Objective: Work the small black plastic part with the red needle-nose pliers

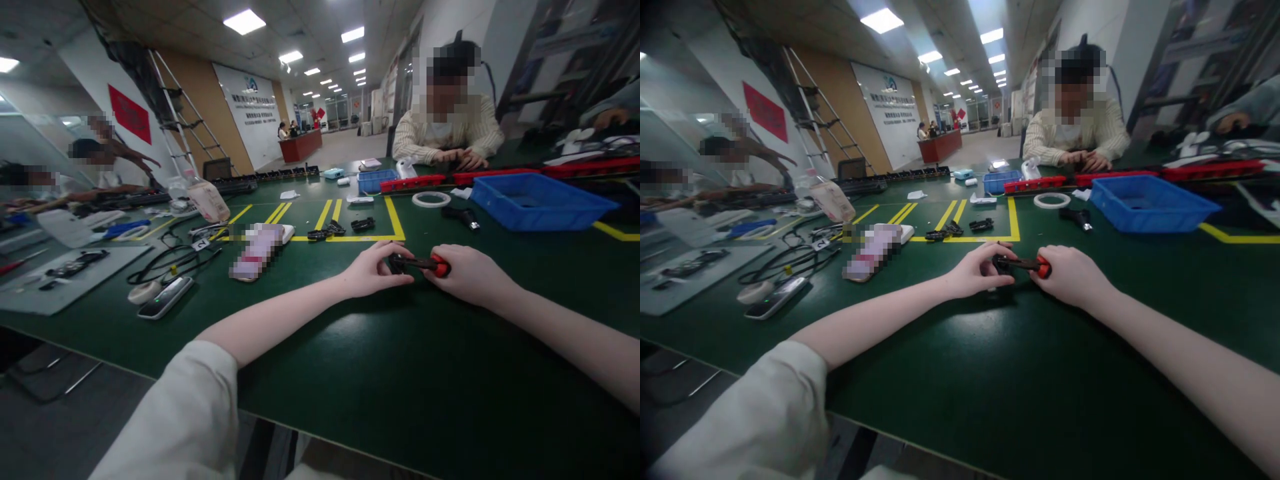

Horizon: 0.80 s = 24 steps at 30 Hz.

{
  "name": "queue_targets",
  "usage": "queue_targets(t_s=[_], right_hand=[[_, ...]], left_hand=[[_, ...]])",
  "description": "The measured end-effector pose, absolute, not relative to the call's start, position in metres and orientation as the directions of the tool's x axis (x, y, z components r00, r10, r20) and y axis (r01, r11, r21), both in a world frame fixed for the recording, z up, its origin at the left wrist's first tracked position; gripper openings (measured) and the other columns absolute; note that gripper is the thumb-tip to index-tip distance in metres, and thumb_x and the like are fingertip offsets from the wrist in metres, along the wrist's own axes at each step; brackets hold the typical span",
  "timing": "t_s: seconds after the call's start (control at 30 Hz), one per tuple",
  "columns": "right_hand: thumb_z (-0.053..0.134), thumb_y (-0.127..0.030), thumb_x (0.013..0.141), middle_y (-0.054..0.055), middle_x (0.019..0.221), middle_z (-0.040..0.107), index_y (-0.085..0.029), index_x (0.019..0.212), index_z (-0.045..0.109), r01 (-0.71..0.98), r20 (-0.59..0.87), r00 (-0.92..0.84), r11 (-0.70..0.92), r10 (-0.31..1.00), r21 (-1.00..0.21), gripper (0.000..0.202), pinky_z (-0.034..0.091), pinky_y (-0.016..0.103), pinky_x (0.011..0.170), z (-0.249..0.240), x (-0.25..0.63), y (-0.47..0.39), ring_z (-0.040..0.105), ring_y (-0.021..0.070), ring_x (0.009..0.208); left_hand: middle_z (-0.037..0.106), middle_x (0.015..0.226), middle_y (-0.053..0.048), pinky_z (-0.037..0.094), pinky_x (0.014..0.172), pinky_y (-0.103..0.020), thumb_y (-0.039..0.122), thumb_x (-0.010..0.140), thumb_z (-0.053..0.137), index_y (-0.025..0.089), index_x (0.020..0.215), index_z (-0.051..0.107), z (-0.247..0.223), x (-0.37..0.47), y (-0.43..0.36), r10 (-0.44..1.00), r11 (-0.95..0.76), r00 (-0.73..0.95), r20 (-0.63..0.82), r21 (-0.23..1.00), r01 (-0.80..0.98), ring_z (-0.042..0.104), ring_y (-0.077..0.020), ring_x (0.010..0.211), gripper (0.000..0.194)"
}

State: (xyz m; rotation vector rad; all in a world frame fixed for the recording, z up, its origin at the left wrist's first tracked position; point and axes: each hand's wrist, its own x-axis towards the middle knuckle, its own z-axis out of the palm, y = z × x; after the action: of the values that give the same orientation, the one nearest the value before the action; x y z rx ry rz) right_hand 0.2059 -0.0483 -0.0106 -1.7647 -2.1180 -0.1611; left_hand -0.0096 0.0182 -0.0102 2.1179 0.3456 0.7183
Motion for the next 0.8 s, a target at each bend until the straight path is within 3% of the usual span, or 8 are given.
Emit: queue_targets(t_s=[0.27, 0.6, 0.8], right_hand=[[0.052, -0.041, 0.072, 0.006, 0.07, 0.059, -0.025, 0.065, 0.045, 0.969, 0.373, -0.149, 0.211, 0.916, -0.131, 0.018, 0.039, 0.035, 0.056, -0.014, 0.208, -0.046, 0.054, 0.0232, 0.066], [0.049, -0.053, 0.079, 0.006, 0.071, 0.058, -0.023, 0.07, 0.047, 0.974, 0.381, -0.181, 0.219, 0.907, -0.058, 0.031, 0.037, 0.033, 0.055, -0.011, 0.211, -0.045, 0.053, 0.0214, 0.065], [0.048, -0.06, 0.078, 0.006, 0.073, 0.057, -0.023, 0.069, 0.048, 0.973, 0.331, -0.168, 0.21, 0.929, -0.094, 0.038, 0.038, 0.033, 0.055, -0.006, 0.227, -0.043, 0.052, 0.0214, 0.065]], left_hand=[[0.05, 0.126, -0.01, 0.051, 0.063, -0.022, 0.03, 0.08, 0.07, 0.019, 0.116, 0.053, -0.014, -0.008, 0.021, 0.468, -0.655, 0.787, 0.401, 0.755, 0.005, 0.054, -0.0058, 0.068, 0.042], [0.051, 0.125, -0.01, 0.051, 0.066, -0.024, 0.028, 0.08, 0.07, 0.017, 0.113, 0.058, -0.011, -0.008, 0.02, 0.496, -0.633, 0.786, 0.37, 0.774, 0.035, 0.056, -0.0071, 0.07, 0.037], [0.055, 0.122, -0.008, 0.047, 0.093, -0.035, 0.032, 0.083, 0.066, 0.019, 0.113, 0.059, -0.008, -0.009, 0.02, 0.536, -0.709, 0.764, 0.359, 0.683, 0.176, 0.055, -0.02, 0.108, 0.034]])
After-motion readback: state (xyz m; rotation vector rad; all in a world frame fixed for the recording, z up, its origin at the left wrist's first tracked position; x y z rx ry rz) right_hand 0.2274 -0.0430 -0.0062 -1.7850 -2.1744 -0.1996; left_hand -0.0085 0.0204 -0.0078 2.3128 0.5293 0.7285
